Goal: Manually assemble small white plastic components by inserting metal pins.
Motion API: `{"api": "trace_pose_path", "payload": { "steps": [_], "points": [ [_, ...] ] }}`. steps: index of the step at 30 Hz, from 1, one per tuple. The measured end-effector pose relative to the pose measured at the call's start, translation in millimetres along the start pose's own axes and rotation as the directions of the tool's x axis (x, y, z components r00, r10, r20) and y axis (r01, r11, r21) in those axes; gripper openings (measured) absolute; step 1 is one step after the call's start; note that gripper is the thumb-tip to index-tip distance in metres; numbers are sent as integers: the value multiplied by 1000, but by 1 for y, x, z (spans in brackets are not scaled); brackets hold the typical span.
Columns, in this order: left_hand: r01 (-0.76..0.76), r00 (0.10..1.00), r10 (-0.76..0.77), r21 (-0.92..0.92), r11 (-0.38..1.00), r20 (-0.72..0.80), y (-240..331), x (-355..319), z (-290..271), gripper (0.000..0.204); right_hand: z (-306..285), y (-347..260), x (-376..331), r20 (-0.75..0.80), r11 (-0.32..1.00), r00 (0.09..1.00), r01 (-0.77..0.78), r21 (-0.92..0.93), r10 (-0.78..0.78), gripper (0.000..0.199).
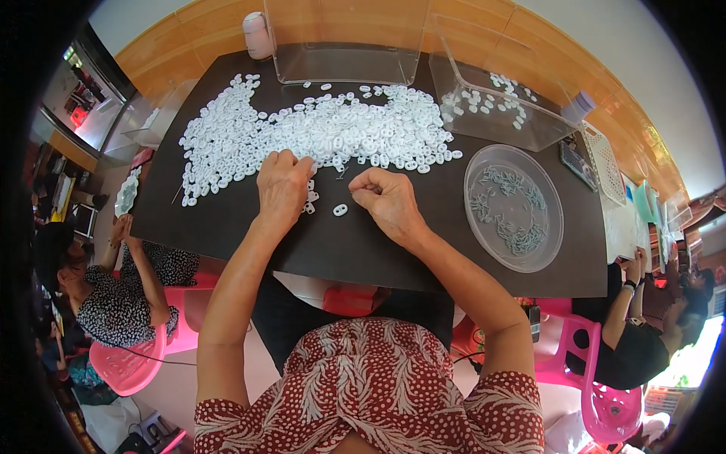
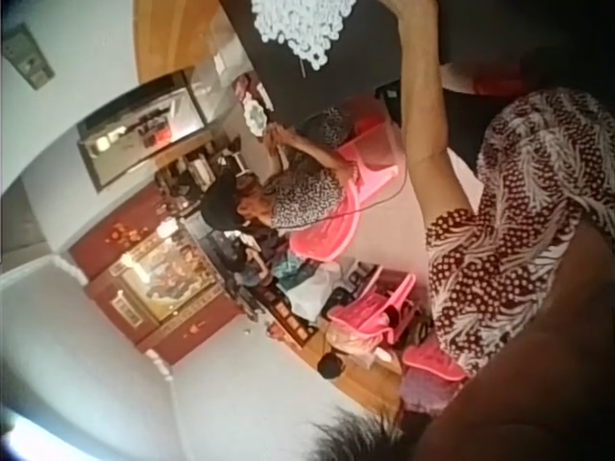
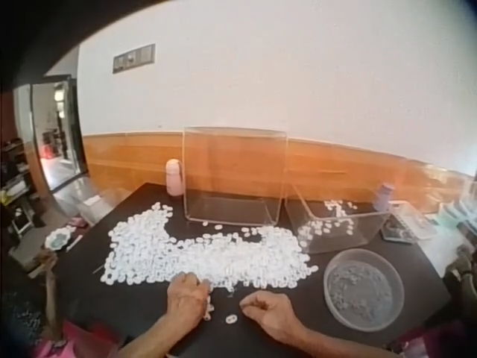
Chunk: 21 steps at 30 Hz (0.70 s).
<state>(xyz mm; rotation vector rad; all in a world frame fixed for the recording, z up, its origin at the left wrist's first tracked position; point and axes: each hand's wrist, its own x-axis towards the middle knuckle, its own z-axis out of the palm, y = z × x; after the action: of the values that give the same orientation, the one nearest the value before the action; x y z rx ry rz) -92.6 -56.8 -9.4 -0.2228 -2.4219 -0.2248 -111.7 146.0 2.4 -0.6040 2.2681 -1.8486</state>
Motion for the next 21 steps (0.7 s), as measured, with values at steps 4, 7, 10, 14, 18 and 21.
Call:
{"api": "trace_pose_path", "payload": {
  "steps": [4, 7, 10, 14, 18, 21],
  "points": [
    [-50, 994, 48, 22, 999, 97, 1, 3, 0, 8, -1, -2, 0, 30, 999, 998, -45, -27, 46, 9],
    [-60, 993, 57, 33, 998, 103, 3, 5, 0, 7, 1, -2, 1, 16, 999, 999, -29, -22, 29, 8],
    [13, 994, -8, -53, 998, 105, 0, 7, 4, 7, 5, -2, 2, 9, 1000, 1000, -23, -13, 23, 7],
    [84, 984, -66, -108, 991, 166, 2, 13, 0, 7, 8, -1, 2, 14, 1000, 1000, 5, -10, -5, 8],
    [138, 981, -111, -166, 976, 160, 3, 11, -4, 8, 8, -5, 2, 13, 1000, 1000, -3, -27, 3, 8],
    [153, 986, -132, -243, 958, 99, 4, 8, -8, 11, 9, -5, 2, 6, 1000, 1000, -11, -29, 11, 8]
  ]
}}
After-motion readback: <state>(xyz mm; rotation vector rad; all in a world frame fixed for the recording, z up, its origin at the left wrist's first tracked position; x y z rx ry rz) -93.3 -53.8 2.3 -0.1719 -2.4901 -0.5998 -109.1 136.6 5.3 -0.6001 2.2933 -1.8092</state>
